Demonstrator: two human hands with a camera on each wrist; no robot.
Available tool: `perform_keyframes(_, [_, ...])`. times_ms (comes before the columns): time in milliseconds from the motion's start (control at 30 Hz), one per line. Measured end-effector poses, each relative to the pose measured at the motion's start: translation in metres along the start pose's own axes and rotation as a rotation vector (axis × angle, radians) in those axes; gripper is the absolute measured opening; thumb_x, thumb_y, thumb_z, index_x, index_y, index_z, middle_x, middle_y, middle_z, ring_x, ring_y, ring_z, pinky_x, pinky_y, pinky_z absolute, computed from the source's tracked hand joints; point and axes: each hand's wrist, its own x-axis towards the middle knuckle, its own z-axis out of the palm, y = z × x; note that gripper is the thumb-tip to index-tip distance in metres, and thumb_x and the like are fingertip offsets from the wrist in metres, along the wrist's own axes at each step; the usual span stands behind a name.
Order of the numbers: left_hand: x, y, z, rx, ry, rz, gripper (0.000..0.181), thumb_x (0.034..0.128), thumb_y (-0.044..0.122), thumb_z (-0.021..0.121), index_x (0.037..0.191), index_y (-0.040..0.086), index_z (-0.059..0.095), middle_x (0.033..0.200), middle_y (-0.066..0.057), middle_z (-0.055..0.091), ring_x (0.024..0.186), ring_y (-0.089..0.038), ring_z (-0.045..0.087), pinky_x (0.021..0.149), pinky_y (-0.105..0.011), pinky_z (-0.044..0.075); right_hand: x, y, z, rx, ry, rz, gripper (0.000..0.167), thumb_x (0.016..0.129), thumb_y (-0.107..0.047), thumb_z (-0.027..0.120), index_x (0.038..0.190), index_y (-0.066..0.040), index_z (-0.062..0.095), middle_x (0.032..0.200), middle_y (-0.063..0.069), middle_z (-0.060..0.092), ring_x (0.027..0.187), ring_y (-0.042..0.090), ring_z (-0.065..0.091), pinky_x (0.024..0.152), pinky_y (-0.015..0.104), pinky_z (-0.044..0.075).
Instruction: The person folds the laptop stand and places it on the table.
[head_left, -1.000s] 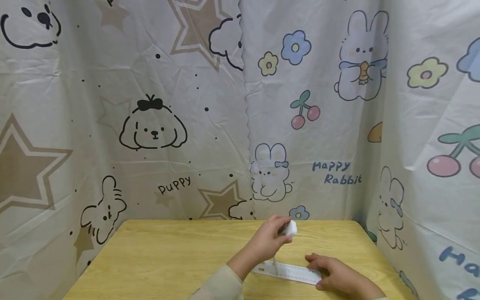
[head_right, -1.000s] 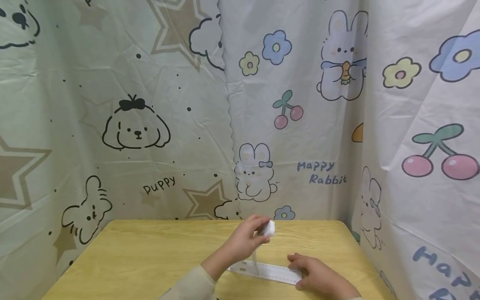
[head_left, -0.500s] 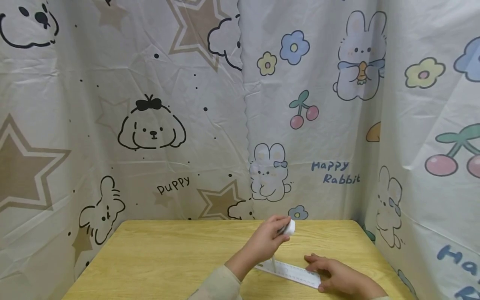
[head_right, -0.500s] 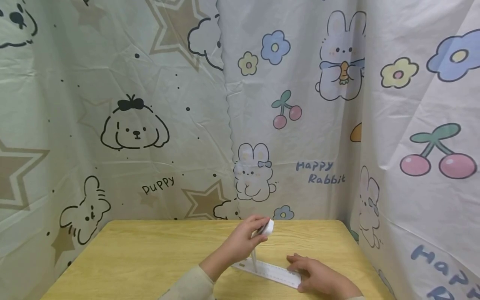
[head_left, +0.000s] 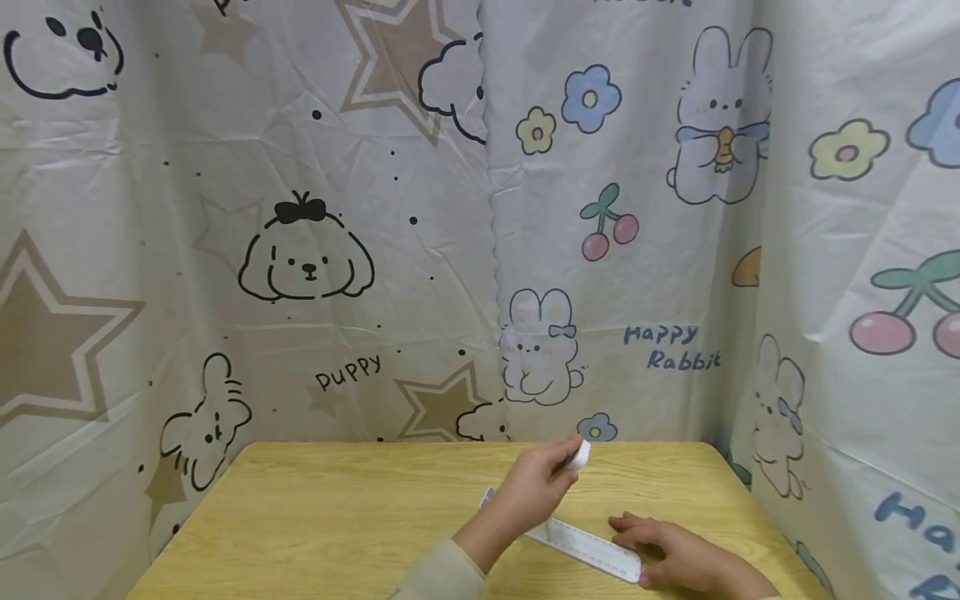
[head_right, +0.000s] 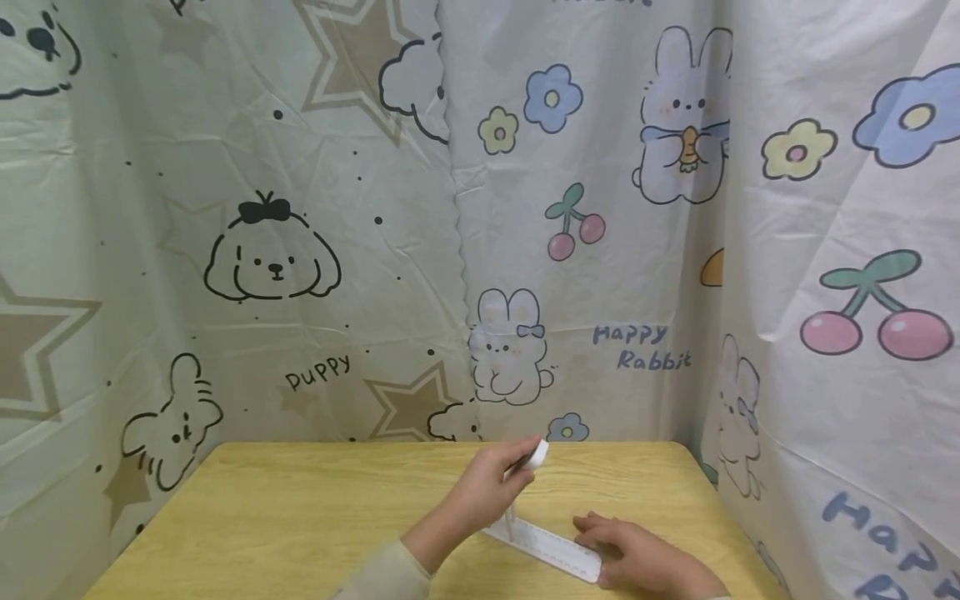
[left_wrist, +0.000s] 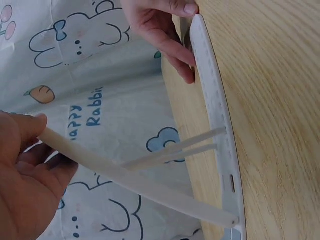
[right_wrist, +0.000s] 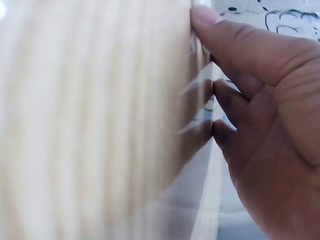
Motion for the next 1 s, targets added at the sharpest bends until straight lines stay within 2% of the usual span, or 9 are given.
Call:
perform_keyframes(67, [0.000, 0.003, 0.003, -0.028, 0.004, -0.023, 0.055, 0.0999, 0.012, 0.067, 0.152, 0.020, 0.051, 0.154, 0.002, 0.050, 0.139, -0.014, 0.049, 0.109, -0.028, 0.047, -0.001, 0.002, -0.003, -0.001, -0.006, 0.006, 0.043, 0.090, -0.027, 0.075, 0.133, -0.027, 0.068, 0.161, 0.013, 0.041, 0.150, 0.049, 0.024, 0.109, 0.010, 0.027])
perform_keyframes(167, [0.000, 0.006, 0.005, -0.010, 0.013, -0.055, 0.058, 0.0980, 0.015, 0.070, 0.152, 0.024, 0.050, 0.153, 0.005, 0.050, 0.137, -0.012, 0.050, 0.108, -0.029, 0.049, 0.000, 0.004, -0.006, 0.002, 0.005, 0.017, 0.038, 0.089, -0.026, 0.077, 0.127, -0.028, 0.072, 0.159, 0.013, 0.044, 0.148, 0.053, 0.024, 0.109, 0.011, 0.029])
perform_keyframes(300, [0.002, 0.005, 0.005, -0.008, 0.025, -0.071, 0.058, 0.0958, 0.013, 0.071, 0.149, 0.027, 0.054, 0.149, 0.005, 0.055, 0.132, -0.011, 0.055, 0.102, -0.025, 0.052, 0.002, 0.002, -0.005, -0.006, 0.015, 0.031, 0.033, 0.085, -0.026, 0.081, 0.118, -0.028, 0.075, 0.157, 0.012, 0.047, 0.147, 0.055, 0.024, 0.117, 0.025, 0.034])
perform_keyframes(400, [0.002, 0.003, 0.004, -0.011, 0.029, -0.066, 0.057, 0.0951, 0.012, 0.071, 0.147, 0.027, 0.056, 0.145, 0.003, 0.059, 0.129, -0.011, 0.058, 0.099, -0.023, 0.054, 0.004, -0.001, -0.002, -0.028, 0.015, 0.037, 0.032, 0.084, -0.027, 0.081, 0.116, -0.029, 0.076, 0.155, 0.010, 0.050, 0.147, 0.054, 0.026, 0.119, 0.057, 0.033])
perform_keyframes(500, [0.002, 0.000, 0.003, -0.003, 0.038, -0.051, 0.055, 0.0949, 0.012, 0.072, 0.146, 0.026, 0.058, 0.144, 0.003, 0.060, 0.126, -0.010, 0.060, 0.097, -0.023, 0.054, 0.005, -0.004, 0.001, -0.046, 0.023, 0.040, 0.034, 0.084, -0.026, 0.082, 0.117, -0.029, 0.076, 0.153, 0.009, 0.053, 0.146, 0.055, 0.029, 0.111, 0.073, 0.029])
perform_keyframes(767, [0.003, -0.004, 0.000, 0.007, 0.071, -0.016, 0.054, 0.0926, 0.007, 0.073, 0.142, 0.025, 0.061, 0.141, 0.002, 0.062, 0.121, -0.008, 0.062, 0.094, -0.021, 0.055, 0.006, -0.007, 0.006, -0.061, 0.018, 0.042, 0.035, 0.084, -0.028, 0.081, 0.118, -0.032, 0.077, 0.150, 0.004, 0.057, 0.147, 0.053, 0.028, 0.110, 0.079, 0.021])
perform_keyframes(833, [0.002, -0.003, 0.000, 0.001, 0.073, -0.018, 0.054, 0.0924, 0.006, 0.073, 0.141, 0.025, 0.062, 0.141, 0.003, 0.062, 0.121, -0.007, 0.062, 0.094, -0.020, 0.055, 0.004, -0.005, 0.005, -0.053, -0.009, 0.004, 0.033, 0.088, -0.029, 0.076, 0.122, -0.031, 0.075, 0.152, 0.006, 0.054, 0.148, 0.052, 0.025, 0.119, 0.069, 0.021])
perform_keyframes(900, [0.002, -0.003, 0.000, -0.015, 0.074, -0.020, 0.053, 0.0921, 0.005, 0.073, 0.140, 0.024, 0.062, 0.141, 0.005, 0.061, 0.122, -0.007, 0.061, 0.093, -0.020, 0.055, 0.001, -0.001, 0.003, -0.040, -0.035, -0.043, 0.033, 0.093, -0.027, 0.071, 0.126, -0.029, 0.073, 0.155, 0.008, 0.051, 0.151, 0.046, 0.024, 0.126, 0.042, 0.019])
perform_keyframes(1000, [0.002, -0.002, 0.001, -0.033, 0.075, -0.036, 0.053, 0.0919, 0.005, 0.074, 0.140, 0.026, 0.063, 0.141, 0.007, 0.060, 0.121, -0.005, 0.061, 0.092, -0.018, 0.055, -0.001, 0.004, 0.000, -0.011, -0.059, -0.087, 0.034, 0.097, -0.025, 0.066, 0.130, -0.027, 0.071, 0.157, 0.009, 0.048, 0.155, 0.025, 0.023, 0.108, 0.005, 0.011])
